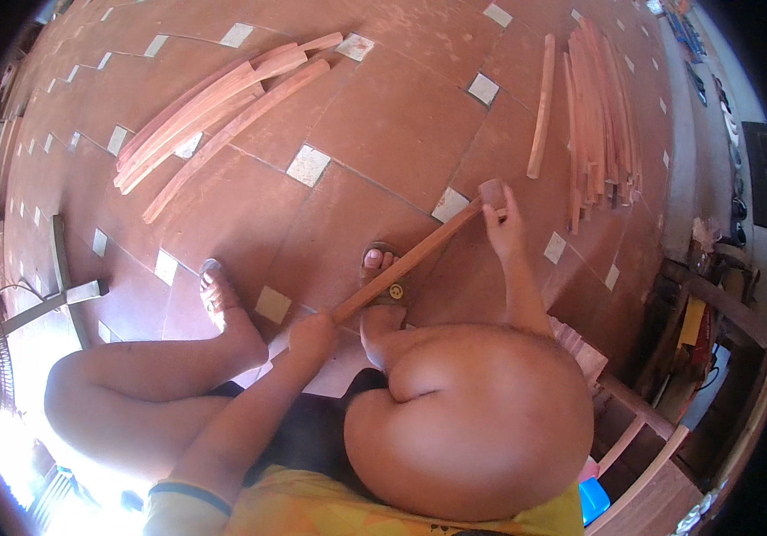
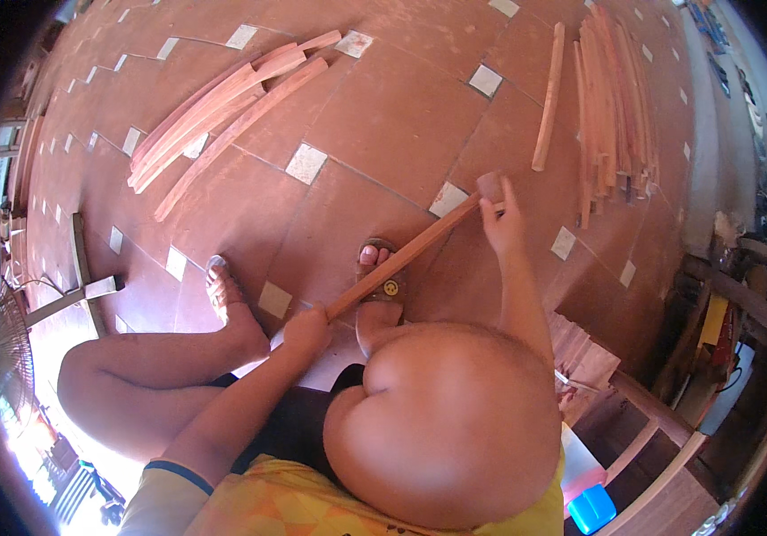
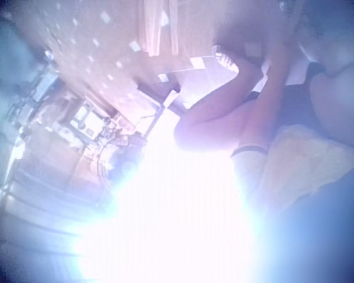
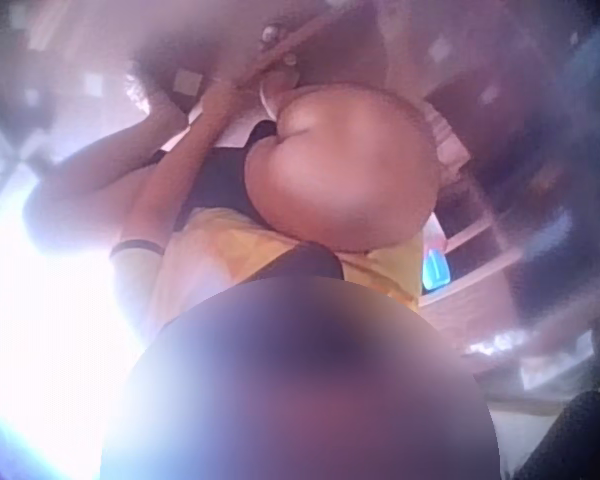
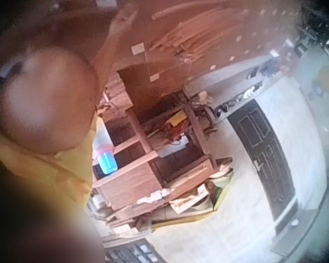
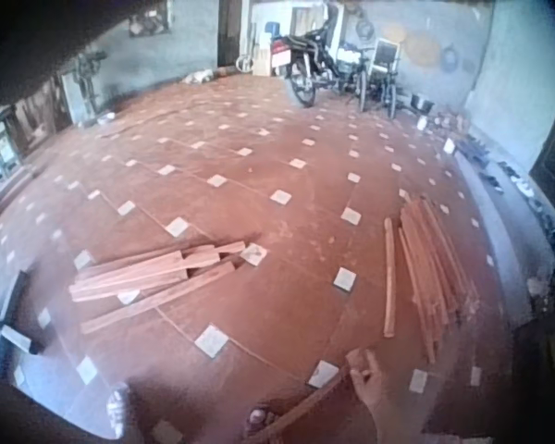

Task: The person sits on the floor and sands several thin wooden planks using a sanding block. They handle each plank one at a time, rubbing the block along the surfaces and edges, then set the pieces aside.

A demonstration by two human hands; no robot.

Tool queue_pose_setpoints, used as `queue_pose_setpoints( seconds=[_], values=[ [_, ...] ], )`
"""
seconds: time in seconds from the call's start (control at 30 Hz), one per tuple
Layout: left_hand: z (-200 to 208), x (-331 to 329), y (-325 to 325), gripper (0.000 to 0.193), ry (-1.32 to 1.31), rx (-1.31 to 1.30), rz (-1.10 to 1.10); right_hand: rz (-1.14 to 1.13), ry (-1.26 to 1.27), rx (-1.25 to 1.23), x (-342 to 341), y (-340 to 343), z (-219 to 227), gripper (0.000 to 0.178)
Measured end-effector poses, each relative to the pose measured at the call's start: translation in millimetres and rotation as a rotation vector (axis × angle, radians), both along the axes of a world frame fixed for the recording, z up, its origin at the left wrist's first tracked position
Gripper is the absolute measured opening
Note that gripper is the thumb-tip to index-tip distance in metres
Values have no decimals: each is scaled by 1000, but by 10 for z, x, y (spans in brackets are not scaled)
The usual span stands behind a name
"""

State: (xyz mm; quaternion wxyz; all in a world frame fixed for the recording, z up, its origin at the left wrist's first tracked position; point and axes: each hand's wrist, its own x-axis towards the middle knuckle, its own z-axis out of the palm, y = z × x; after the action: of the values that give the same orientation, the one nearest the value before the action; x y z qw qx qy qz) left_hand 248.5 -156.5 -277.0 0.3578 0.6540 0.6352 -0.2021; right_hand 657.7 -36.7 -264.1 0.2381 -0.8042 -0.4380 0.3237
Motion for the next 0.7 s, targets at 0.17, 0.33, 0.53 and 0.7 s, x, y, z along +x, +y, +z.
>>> queue_pose_setpoints(
  seconds=[0.17, 0.33, 0.53, 0.7],
  values=[
    [189, 82, 183, 29, -53, -100, -1, 386, 79, 292, -294, -523, -174, 65],
    [251, 100, 239, 30, -51, -132, -5, -147, -14, 306, 231, -85, -307, 68],
    [185, 48, 227, 30, -28, -83, 11, 439, 21, 317, -254, -546, -262, 64],
    [126, 71, 181, 30, 1, -134, -11, -80, 34, 71, 7, -139, -88, 65]
  ],
)
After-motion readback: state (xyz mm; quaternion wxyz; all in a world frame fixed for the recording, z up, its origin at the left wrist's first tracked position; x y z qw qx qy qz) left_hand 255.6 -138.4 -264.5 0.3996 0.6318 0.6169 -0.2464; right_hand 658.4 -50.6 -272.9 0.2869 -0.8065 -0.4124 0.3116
